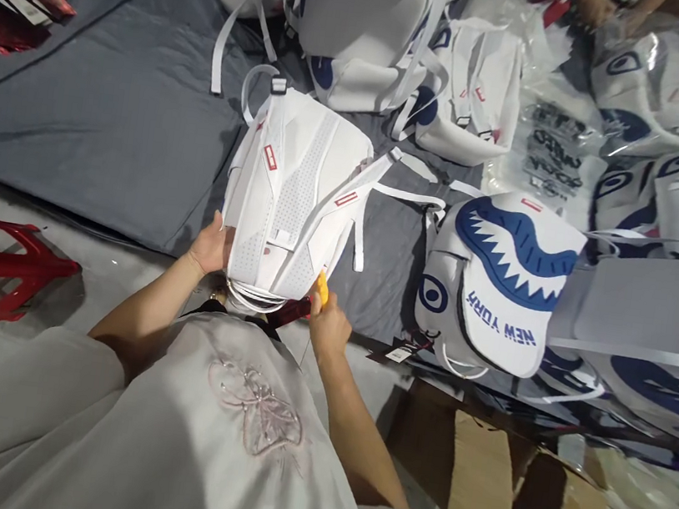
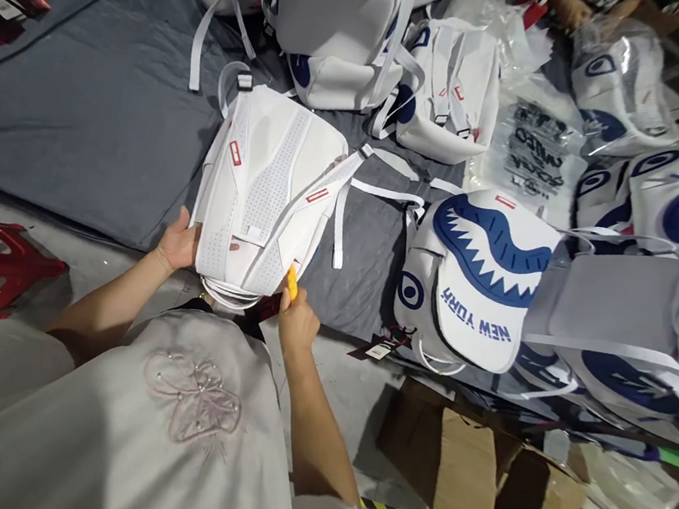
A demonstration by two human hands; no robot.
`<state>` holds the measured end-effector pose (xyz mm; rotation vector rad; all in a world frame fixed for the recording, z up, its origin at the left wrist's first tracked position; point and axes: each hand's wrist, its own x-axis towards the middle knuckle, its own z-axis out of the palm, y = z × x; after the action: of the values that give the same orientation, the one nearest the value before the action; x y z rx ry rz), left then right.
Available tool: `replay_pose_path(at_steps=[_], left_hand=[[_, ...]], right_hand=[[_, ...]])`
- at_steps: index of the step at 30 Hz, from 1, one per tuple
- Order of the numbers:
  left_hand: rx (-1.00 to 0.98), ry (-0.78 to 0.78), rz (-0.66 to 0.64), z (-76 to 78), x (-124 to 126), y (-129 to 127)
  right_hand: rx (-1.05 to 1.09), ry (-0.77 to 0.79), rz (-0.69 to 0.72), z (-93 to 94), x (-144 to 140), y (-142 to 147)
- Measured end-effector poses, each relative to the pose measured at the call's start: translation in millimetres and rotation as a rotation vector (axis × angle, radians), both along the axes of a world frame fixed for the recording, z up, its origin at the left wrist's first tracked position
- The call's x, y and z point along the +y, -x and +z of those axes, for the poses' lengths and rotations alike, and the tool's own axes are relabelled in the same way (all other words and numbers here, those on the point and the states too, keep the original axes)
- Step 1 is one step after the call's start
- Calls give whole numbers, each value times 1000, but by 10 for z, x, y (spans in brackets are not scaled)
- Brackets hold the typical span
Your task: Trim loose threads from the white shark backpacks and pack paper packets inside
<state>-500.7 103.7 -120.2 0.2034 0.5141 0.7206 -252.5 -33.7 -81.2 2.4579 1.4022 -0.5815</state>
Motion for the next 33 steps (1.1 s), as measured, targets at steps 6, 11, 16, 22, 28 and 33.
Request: replay_pose_path(at_steps=[6, 11, 16, 22, 28, 33], left_hand=[[-3, -35, 16, -5, 52, -86], [-50, -50, -41, -48, 93, -184], [-70, -2, -67, -84, 101, -154], [-45, 33, -64, -76, 119, -163], [168, -22, -136, 140, 104, -157], [1009, -500, 28, 442, -337, -48]], right_hand=[[48, -11, -98, 132, -382, 94], [99, 0, -216, 247, -569, 121], [122, 73, -220, 527, -1168, 273], [201, 246, -79, 537, -1154, 638], [170, 249, -51, 434, -944, 661], [280, 121, -54, 471, -949, 651]])
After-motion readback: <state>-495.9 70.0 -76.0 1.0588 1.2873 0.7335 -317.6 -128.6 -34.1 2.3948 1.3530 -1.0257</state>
